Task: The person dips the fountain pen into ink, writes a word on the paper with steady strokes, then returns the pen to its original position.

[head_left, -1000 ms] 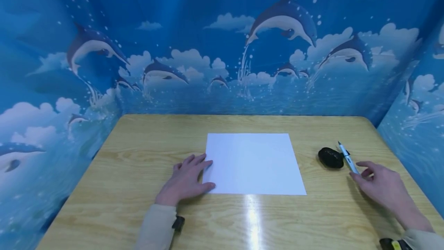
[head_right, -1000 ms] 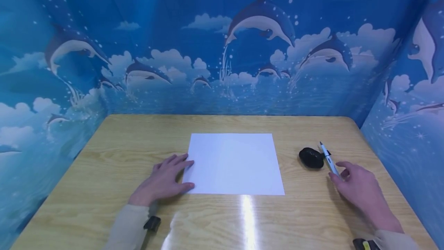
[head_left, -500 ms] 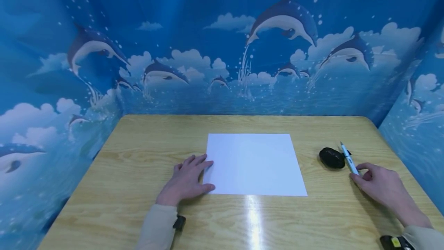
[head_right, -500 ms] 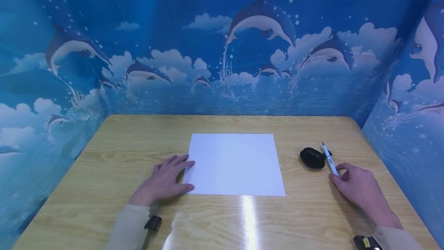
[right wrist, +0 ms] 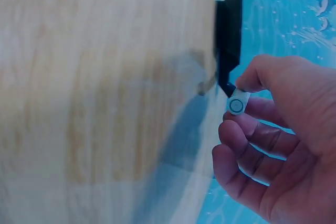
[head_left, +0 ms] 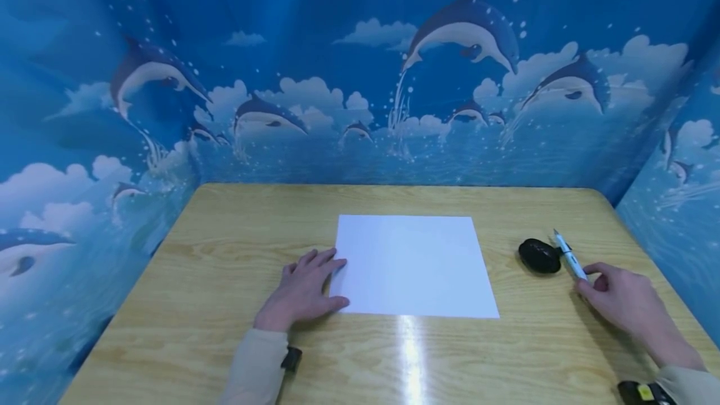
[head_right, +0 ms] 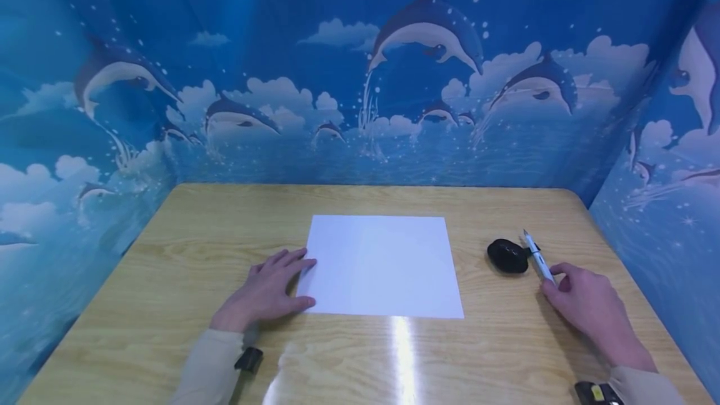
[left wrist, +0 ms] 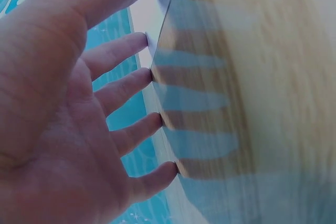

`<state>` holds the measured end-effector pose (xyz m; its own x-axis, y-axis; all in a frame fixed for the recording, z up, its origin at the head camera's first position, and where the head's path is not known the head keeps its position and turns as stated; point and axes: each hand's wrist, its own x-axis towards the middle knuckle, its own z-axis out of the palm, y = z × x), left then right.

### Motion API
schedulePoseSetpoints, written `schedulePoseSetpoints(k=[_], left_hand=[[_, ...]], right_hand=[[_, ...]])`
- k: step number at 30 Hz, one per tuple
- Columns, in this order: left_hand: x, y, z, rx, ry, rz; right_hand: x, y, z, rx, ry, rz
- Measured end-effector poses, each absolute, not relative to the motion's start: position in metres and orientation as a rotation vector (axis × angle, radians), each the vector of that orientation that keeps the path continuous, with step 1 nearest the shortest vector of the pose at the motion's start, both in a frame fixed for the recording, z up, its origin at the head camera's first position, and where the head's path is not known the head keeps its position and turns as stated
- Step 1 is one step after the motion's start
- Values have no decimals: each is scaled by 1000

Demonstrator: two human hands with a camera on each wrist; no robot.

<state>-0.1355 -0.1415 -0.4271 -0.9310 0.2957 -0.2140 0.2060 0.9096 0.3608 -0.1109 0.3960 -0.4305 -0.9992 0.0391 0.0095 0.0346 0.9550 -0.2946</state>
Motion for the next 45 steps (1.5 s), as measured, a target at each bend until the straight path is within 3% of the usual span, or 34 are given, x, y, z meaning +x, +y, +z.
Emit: schedulePoseSetpoints(k=[18, 45], left_hand=[[-134, -143, -426, 383, 2803, 512], [-133, -144, -427, 384, 2798, 554]], right_hand=[[-92, 386, -410, 82, -2889, 326], [-97, 372, -407, -50, -2844, 568]])
